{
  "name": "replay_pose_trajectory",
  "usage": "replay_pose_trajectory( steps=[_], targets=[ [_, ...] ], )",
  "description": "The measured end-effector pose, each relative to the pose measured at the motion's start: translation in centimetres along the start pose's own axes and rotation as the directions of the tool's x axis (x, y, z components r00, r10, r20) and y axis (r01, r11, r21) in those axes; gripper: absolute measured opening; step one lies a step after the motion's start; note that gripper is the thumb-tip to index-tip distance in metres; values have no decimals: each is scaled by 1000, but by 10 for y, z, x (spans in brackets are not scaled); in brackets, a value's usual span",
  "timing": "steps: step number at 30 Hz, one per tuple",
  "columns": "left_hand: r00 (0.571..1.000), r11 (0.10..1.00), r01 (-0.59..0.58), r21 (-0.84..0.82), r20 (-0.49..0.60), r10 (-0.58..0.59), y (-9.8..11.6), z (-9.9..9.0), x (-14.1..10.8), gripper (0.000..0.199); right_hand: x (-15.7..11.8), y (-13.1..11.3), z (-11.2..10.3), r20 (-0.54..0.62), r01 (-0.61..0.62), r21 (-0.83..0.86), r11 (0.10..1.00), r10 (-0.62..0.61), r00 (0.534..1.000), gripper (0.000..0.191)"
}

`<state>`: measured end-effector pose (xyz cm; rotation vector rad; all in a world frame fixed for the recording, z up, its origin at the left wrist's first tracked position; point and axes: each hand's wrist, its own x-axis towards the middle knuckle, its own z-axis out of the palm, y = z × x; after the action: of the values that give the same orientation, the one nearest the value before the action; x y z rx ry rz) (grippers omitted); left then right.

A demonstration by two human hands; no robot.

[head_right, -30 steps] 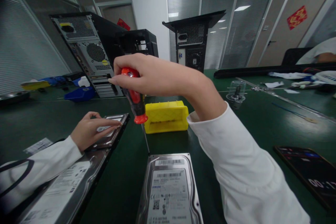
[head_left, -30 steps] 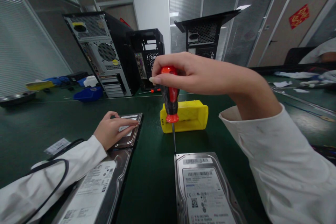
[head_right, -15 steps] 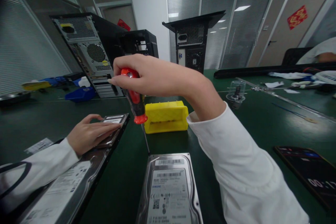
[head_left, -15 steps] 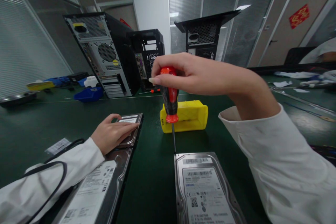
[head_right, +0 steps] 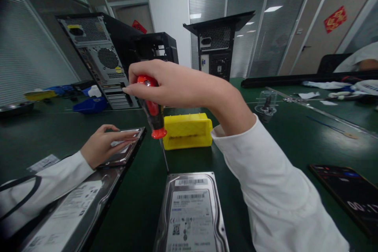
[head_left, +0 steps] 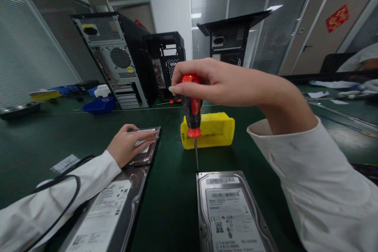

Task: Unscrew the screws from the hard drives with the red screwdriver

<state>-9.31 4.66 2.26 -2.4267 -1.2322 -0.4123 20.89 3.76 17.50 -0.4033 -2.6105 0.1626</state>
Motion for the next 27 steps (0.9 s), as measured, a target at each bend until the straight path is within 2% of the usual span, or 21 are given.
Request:
replay_pose_trajectory(
  steps=[12, 23, 27],
  targets=[
    [999, 999, -42, 8, 2, 42, 7, -3, 1, 28, 0, -3, -1, 5, -37, -7, 999, 37, 999, 23],
    [999, 999, -42, -29, 10, 43, 5, -6, 1, 36, -1, -1, -1, 14, -54, 2, 999, 54, 998, 24],
    [999, 998, -20, -58, 42, 23, 4, -6, 3, 23, -2, -1, 0, -4, -40, 11, 999, 40, 999, 24]
  ],
)
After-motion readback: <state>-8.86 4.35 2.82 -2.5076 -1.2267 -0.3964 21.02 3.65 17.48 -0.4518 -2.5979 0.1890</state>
